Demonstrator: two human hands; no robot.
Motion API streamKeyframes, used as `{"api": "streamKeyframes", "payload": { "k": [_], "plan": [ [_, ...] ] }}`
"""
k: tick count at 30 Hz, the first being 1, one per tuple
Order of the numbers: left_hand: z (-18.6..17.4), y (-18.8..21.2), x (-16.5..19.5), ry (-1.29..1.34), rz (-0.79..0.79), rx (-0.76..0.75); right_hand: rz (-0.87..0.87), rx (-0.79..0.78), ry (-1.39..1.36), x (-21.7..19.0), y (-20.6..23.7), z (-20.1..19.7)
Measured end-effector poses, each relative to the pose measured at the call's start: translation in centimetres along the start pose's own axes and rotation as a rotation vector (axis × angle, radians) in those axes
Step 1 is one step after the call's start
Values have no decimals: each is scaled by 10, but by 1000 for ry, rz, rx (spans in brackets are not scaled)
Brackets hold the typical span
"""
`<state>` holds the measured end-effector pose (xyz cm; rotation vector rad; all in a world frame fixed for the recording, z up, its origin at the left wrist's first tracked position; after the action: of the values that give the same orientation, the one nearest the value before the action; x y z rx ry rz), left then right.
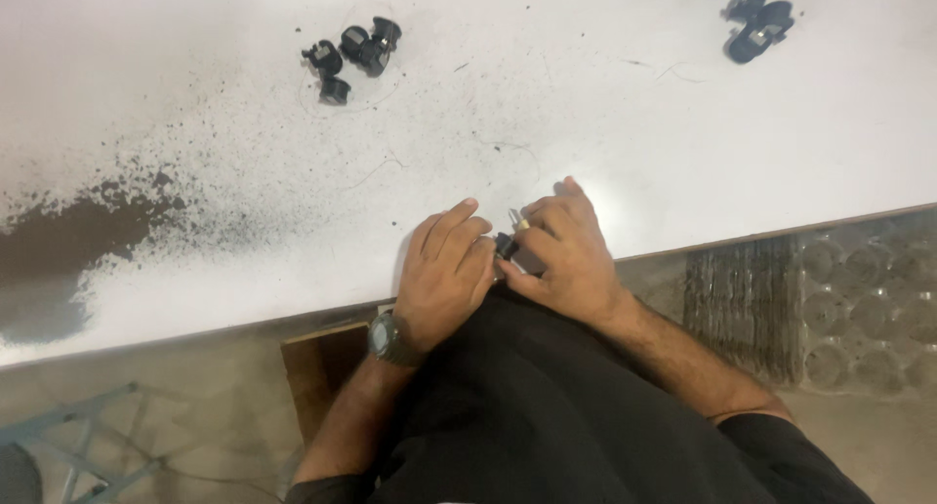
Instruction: The person sits at a white workbench and assembles small black plastic switch components one at a time, picking a housing from the table and fitting a small metal contact into it by hand. They use a small blade to trim or press the parts, then set the finished component aside and reach for the next one.
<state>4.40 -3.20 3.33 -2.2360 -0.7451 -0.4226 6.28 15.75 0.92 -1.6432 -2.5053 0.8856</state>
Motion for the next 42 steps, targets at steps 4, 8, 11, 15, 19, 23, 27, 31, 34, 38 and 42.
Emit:
{"api": "streamKeyframes", "payload": {
  "k": [4,8,11,15,19,23,27,31,34,38,42],
  "plan": [
    [-11,-11,-1,201,-124,-12,-37,-23,-36,1,-4,-7],
    [-16,-16,-3,418,-359,-25,-78,-26,-50,2,-4,-8],
    [-14,-16,-4,457,-483,-29,-106,-21,-33,3,-1,-5],
    [-9,-12,-6,430,-638,-66,-102,-44,4,6,4,2],
    [-12,-6,-8,391,-650,-59,-47,-59,25,8,6,6],
    [-15,4,-5,401,-644,18,3,-48,33,4,5,3],
    [-15,8,-5,464,-637,56,38,-23,74,-2,2,-1],
    [-14,8,0,256,-316,90,62,-4,43,0,5,-4],
    [-6,11,-4,222,-400,31,76,125,-75,1,14,-7],
    [4,13,-7,140,-296,49,108,167,-401,-3,30,-2],
    [14,14,-9,132,-316,-18,92,147,-373,-10,36,11]
  ]
}}
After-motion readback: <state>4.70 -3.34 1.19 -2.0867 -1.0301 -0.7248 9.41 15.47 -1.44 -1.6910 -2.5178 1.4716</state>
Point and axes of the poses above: each hand's wrist, its own y-axis away from the middle knuckle, its own z-axis out of the palm, x = y × z, the point moved 2 cm from there along -y, towards the middle knuckle, and after that the axes turned 14 degrees about y, right-handed, at the moved point
